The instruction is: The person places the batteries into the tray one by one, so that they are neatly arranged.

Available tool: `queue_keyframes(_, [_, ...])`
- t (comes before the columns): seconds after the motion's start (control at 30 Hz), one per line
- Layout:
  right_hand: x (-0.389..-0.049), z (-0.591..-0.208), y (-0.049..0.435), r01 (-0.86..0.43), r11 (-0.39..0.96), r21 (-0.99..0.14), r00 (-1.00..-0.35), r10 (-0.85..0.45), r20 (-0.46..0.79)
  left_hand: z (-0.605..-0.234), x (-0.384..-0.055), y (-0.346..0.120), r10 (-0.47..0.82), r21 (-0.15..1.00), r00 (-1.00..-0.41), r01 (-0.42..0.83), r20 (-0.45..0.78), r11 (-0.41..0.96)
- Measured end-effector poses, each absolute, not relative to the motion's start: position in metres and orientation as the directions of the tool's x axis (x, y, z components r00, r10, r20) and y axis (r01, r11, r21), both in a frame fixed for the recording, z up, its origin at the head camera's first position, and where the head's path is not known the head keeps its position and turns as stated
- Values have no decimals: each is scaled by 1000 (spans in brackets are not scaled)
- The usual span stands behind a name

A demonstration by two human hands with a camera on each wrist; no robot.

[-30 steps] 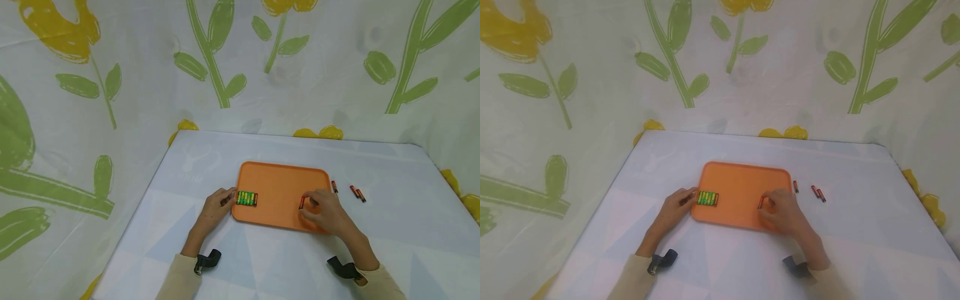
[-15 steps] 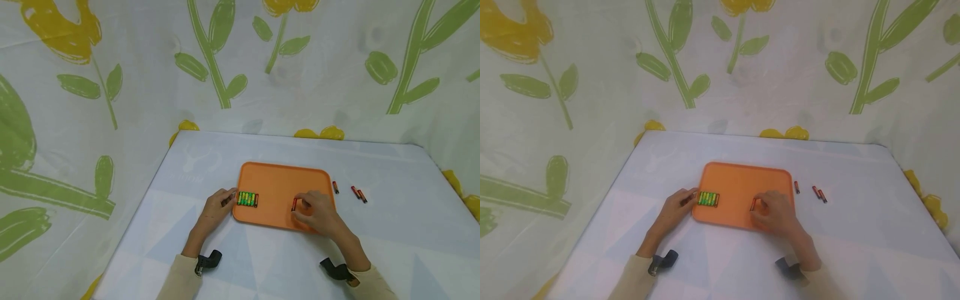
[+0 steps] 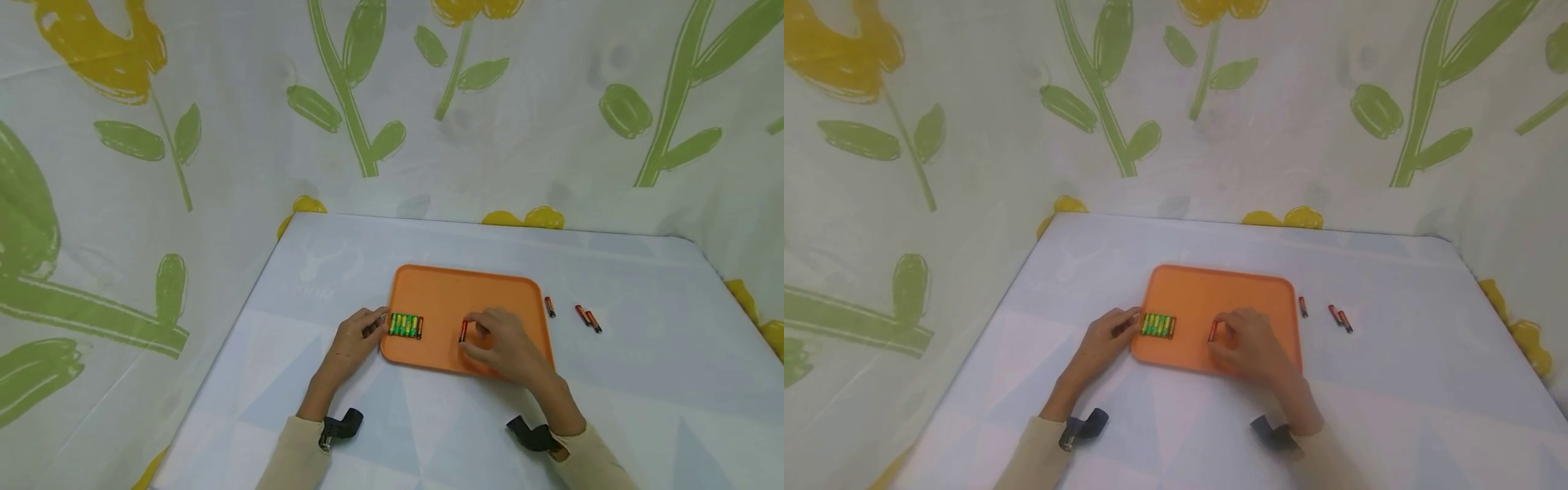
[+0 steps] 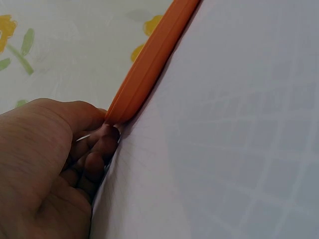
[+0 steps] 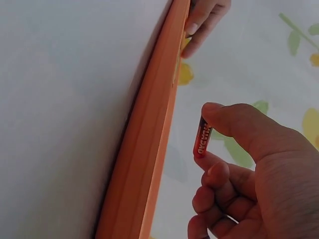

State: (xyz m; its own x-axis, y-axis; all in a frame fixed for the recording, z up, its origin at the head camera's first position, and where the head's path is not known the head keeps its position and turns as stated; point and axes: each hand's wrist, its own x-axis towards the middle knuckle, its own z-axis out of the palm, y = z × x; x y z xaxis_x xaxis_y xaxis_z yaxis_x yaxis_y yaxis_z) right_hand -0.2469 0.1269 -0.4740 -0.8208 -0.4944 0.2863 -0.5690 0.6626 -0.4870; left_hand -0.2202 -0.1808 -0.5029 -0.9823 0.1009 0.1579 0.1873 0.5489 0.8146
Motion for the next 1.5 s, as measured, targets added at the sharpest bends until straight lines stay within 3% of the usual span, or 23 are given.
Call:
queue_keyframes(0.77, [-254,-478,96,-549,673,-496,-824,-536,185,-506,-222,-181,100,808,-981,194,167,557])
queue_keyframes(1.5, [-262,-482,77,-577,662,-477,-804,-563,192,-503,-221,-180,96,821,-983,183,156,541])
